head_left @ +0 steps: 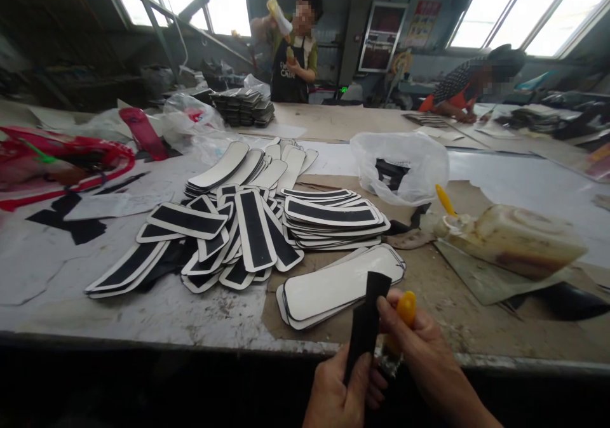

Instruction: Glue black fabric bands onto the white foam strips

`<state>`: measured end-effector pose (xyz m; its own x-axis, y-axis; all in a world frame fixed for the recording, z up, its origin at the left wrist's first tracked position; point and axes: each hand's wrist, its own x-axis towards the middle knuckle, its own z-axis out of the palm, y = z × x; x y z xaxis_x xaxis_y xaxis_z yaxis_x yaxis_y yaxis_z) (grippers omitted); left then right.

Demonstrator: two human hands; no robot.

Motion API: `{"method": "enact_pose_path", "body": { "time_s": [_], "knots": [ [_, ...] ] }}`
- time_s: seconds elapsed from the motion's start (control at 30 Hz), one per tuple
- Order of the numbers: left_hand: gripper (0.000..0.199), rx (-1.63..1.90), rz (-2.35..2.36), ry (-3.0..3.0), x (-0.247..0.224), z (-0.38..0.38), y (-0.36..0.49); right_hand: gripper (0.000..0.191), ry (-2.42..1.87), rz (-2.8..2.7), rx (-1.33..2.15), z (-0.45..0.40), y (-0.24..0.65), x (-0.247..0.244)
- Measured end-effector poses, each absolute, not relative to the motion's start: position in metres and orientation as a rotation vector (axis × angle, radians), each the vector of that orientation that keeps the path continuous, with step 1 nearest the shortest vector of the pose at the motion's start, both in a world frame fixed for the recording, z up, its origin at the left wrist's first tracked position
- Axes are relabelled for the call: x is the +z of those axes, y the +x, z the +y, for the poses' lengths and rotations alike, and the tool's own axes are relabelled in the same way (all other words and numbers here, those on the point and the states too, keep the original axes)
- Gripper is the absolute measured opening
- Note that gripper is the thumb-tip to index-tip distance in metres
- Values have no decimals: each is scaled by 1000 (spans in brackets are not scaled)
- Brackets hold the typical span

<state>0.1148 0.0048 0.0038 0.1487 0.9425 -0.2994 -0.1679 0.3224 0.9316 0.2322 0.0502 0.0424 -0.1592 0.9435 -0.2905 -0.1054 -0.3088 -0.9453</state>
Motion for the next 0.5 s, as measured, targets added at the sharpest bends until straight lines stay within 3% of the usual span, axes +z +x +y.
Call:
{"method": "enact_pose_path", "body": {
  "time_s": [0.2, 0.33, 0.5],
  "knots": [
    [53, 883, 1054, 935, 2, -2, 113, 29, -1320, -1173, 1217, 65, 243, 44],
    [53, 856, 1102, 903, 1, -12, 99, 25, -1212, -1119, 1174, 82, 252, 55],
    [46, 1132, 1564, 624, 3, -10, 60, 31, -1431, -1336, 977, 96, 270, 68]
  ]
}}
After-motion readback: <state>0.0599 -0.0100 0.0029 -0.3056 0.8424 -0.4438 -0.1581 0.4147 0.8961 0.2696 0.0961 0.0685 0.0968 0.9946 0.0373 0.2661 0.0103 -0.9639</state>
